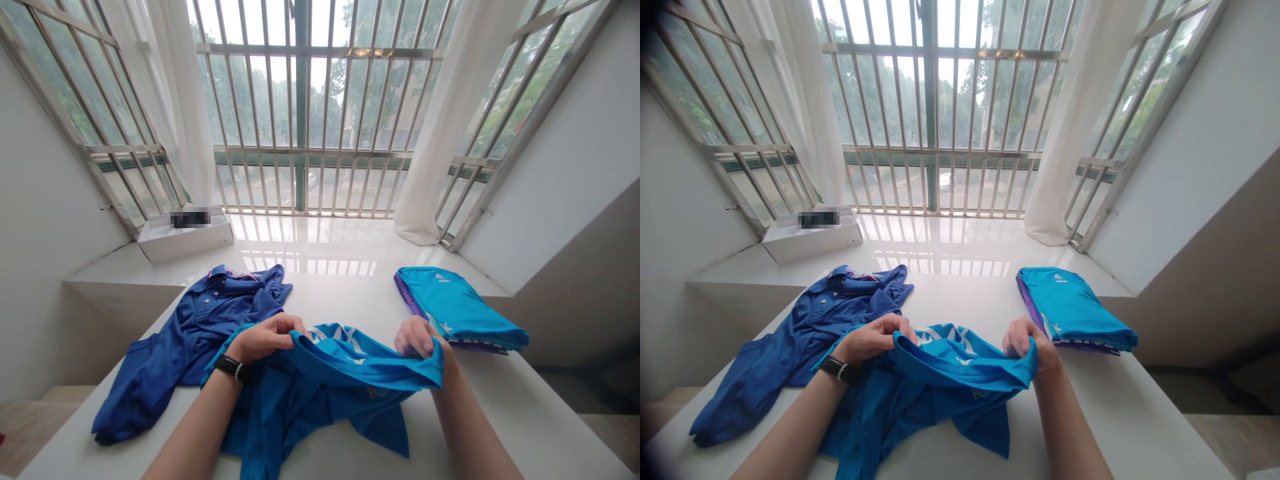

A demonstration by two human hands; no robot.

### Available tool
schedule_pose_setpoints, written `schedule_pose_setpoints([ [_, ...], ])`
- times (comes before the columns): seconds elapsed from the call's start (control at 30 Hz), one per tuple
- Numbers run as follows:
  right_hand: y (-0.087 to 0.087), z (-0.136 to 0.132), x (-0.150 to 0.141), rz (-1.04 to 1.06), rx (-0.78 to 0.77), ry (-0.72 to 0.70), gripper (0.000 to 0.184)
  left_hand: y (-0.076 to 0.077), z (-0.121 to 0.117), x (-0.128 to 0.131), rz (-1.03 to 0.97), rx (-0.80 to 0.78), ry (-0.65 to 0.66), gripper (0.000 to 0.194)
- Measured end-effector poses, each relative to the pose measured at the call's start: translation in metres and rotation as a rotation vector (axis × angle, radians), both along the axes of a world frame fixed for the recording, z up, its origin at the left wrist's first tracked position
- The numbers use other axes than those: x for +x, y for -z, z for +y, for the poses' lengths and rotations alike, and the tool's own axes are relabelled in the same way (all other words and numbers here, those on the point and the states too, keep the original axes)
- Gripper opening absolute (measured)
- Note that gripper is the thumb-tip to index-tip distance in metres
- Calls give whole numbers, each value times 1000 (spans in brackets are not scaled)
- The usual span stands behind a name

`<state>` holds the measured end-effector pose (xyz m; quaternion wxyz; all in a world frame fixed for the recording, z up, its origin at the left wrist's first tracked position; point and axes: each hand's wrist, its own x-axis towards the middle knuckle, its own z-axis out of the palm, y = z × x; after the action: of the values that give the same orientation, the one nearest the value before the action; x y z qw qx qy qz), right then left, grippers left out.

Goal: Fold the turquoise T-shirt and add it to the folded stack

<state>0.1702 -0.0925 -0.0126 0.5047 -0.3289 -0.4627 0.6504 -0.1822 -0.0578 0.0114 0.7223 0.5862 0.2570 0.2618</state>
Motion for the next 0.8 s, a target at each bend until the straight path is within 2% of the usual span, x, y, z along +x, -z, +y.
schedule_pose_setpoints([
  [0.1,-14,2,-8,76,-78,119,53,6,5,8,-43,-29,-206,42],
  [0.2,-15,15,-14,94,-214,287,36,15,18,17,-28,43,-521,44],
  [0.3,-6,30,-18,97,-334,431,30,23,31,21,126,218,-894,45],
  [0.37,-1,35,-22,113,-351,462,28,23,31,23,247,377,-1024,39],
  [0.4,0,34,-26,115,-334,449,27,20,28,25,289,435,-1005,35],
  [0.43,-1,32,-32,110,-305,411,27,17,23,28,309,456,-920,32],
  [0.53,-5,17,-59,77,-205,191,31,5,3,39,247,315,-433,37],
  [0.57,-6,10,-69,64,-180,102,31,1,-4,44,220,255,-294,40],
  [0.6,-6,4,-79,48,-159,8,31,-1,-10,47,207,216,-211,41],
  [0.67,-4,-6,-96,6,-129,-181,37,-2,-18,53,196,193,-196,40],
  [0.73,-1,-11,-105,-23,-108,-335,48,3,-20,55,164,157,-293,36],
  [0.8,0,-13,-107,-46,-90,-416,56,9,-17,55,102,35,-379,32],
])
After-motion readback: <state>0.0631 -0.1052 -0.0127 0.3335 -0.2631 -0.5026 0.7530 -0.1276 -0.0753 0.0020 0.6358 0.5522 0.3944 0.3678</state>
